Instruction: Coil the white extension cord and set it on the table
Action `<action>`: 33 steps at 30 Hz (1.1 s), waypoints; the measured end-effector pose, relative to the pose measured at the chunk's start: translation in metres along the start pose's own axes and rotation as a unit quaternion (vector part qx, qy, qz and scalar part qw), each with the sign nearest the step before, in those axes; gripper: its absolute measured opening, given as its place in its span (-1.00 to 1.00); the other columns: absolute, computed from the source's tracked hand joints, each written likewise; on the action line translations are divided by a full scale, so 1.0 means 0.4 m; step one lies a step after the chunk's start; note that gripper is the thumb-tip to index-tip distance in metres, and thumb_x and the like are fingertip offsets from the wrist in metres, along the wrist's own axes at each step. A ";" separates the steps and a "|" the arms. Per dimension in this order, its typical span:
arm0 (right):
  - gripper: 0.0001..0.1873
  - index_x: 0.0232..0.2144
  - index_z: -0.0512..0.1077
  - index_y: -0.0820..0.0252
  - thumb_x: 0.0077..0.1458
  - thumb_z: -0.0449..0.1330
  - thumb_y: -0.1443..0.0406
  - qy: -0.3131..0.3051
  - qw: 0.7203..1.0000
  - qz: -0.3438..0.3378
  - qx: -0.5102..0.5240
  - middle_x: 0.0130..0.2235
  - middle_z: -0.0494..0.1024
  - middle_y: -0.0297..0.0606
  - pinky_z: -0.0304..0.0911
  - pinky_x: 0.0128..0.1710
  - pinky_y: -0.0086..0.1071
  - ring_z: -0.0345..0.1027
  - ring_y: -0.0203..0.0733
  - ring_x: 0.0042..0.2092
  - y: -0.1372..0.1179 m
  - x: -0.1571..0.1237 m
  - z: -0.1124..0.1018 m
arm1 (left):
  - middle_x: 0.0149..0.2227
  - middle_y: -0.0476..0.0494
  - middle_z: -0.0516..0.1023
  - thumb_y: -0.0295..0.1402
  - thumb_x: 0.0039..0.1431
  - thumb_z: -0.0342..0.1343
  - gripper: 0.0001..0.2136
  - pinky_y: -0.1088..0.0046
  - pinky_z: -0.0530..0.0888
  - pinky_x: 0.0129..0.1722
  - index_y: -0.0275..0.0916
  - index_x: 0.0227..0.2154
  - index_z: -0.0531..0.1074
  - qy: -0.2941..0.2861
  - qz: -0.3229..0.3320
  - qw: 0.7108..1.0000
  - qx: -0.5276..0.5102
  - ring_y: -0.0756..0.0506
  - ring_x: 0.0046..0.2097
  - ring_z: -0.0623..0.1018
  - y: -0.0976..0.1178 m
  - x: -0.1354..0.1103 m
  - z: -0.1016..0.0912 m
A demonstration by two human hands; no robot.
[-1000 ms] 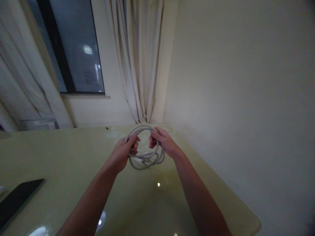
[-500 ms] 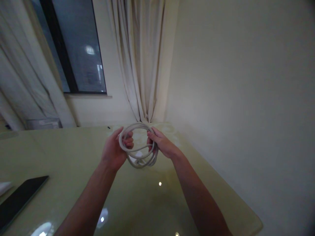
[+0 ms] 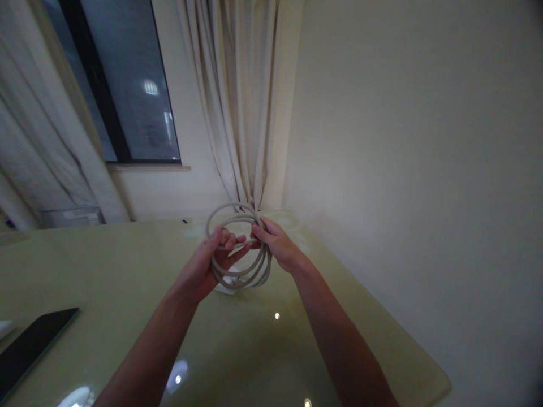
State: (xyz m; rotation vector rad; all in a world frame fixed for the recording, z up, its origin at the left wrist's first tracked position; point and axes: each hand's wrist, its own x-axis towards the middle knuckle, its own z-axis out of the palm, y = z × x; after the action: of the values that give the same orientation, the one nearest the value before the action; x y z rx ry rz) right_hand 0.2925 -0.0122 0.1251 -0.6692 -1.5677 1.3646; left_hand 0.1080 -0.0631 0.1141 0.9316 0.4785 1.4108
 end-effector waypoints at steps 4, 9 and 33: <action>-0.46 -0.39 0.40 0.17 -0.04 0.48 -0.11 0.033 0.996 -0.006 0.082 -0.39 0.43 -0.41 0.44 -0.23 -0.39 0.32 -0.34 -0.34 -0.014 -0.001 -0.001 | -0.65 0.17 0.20 0.05 0.11 0.43 -0.56 0.23 0.56 0.18 -0.23 -0.43 0.45 -0.016 -0.003 0.996 0.084 0.02 -0.41 0.53 0.016 -0.008 -0.010; -0.48 -0.32 0.47 0.22 -0.11 0.56 0.00 0.022 0.983 0.043 0.175 -0.55 0.23 -0.58 0.00 -0.62 -0.55 -0.11 -0.49 -0.59 -0.044 -0.013 -0.005 | -0.67 0.26 0.08 -0.07 0.07 0.50 -0.57 0.42 0.63 -0.13 -0.25 -0.42 0.40 -0.055 -0.058 0.994 0.076 0.14 -0.60 0.22 0.030 -0.015 -0.031; -0.48 -0.50 0.21 0.12 0.08 0.48 0.06 0.079 0.932 0.034 0.352 -0.69 0.03 -0.69 -0.12 -0.73 -0.62 -0.29 -0.51 -0.66 -0.087 -0.025 0.038 | -0.65 0.18 0.23 0.08 0.18 0.35 -0.51 0.38 0.61 -0.11 -0.19 -0.48 0.28 0.030 0.043 0.996 -0.075 0.02 -0.48 0.49 -0.056 0.004 0.063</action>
State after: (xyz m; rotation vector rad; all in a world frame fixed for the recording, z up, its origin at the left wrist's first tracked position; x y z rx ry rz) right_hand 0.2888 -0.0359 0.1563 -0.3701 -0.8330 1.7348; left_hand 0.1415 -0.0661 0.1117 0.7983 0.3752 1.5350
